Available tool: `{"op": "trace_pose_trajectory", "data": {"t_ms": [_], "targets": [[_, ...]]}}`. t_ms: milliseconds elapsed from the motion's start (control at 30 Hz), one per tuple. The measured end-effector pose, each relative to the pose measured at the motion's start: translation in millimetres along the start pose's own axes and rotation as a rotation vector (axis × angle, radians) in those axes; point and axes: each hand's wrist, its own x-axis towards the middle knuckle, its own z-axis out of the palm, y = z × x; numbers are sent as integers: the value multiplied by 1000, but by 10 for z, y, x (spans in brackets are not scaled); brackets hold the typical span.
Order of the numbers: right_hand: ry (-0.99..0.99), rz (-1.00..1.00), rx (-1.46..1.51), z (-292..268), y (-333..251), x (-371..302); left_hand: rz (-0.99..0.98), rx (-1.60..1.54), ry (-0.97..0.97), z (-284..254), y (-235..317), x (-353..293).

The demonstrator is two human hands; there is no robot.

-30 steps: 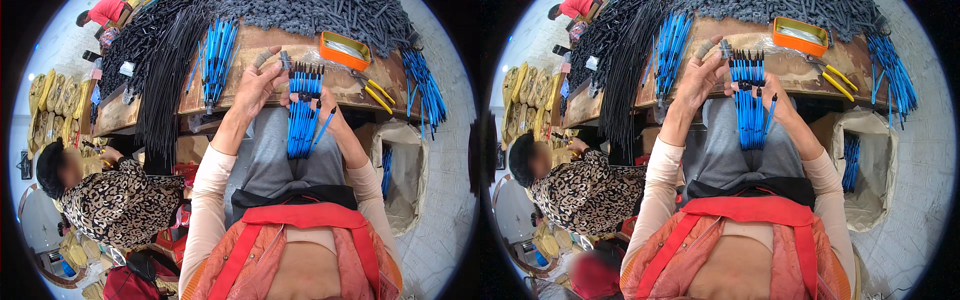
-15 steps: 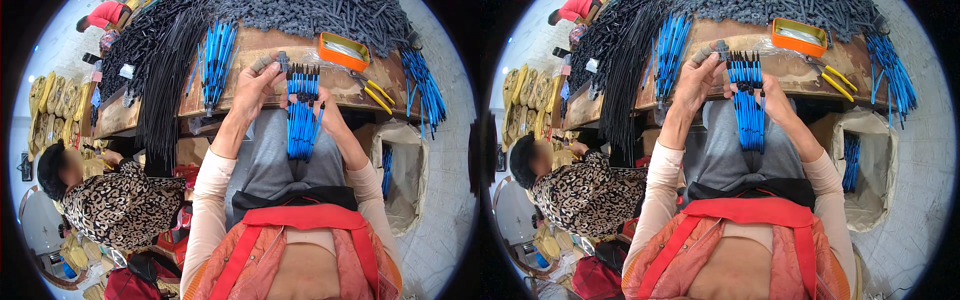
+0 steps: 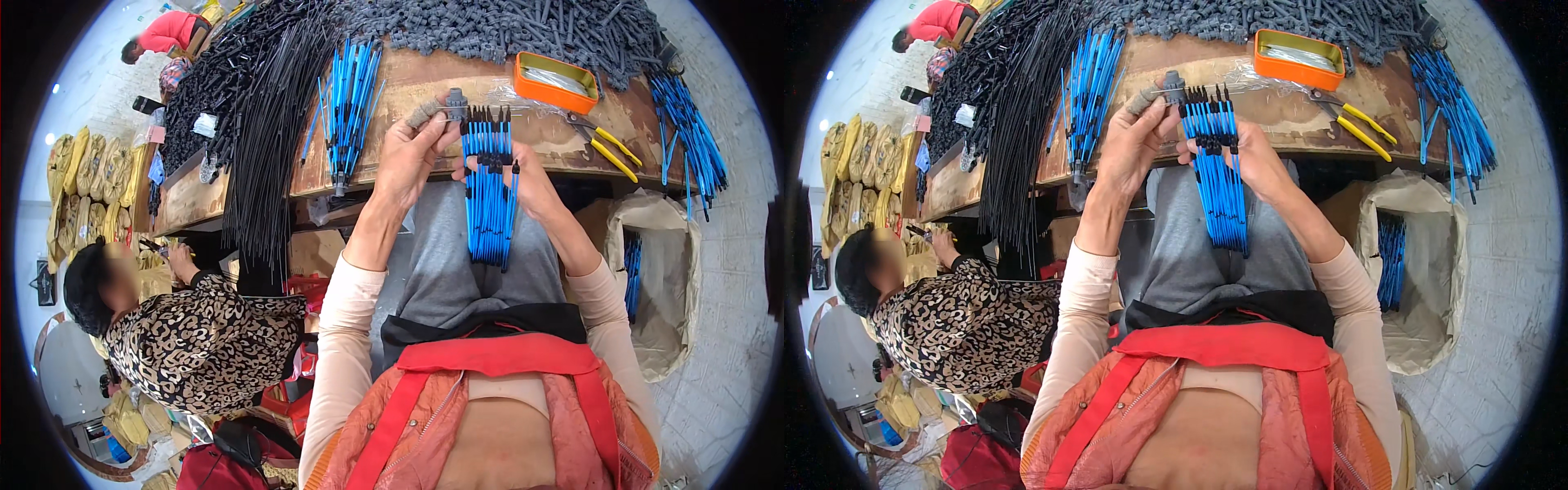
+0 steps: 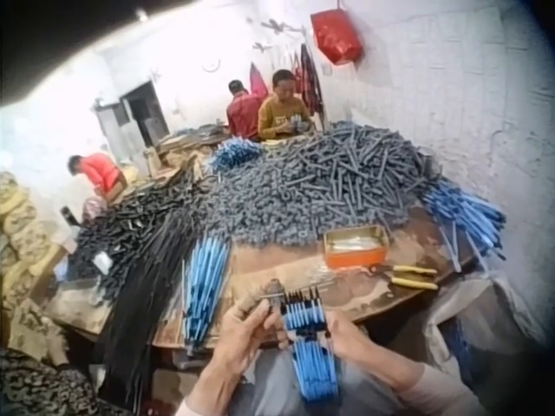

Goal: Assembling blue plastic components onto a black frame and trimming them with pliers.

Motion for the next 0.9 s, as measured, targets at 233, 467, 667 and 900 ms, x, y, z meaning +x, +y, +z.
{"op": "trace_pose_trajectory", "data": {"t_ms": [233,467,667,900], "targets": [[-1,-6,55,17,-2,-6,-8,-88,-105,-1,84,-110],[40,32,-4,53,-32,-25,29,-5,-29,88,58,-114],[37,47,-15,69,-67,-41,226,356,100,236,71,-166],[159,-53,-252,15,77,-63,174,370,138,278,104,-158]]}}
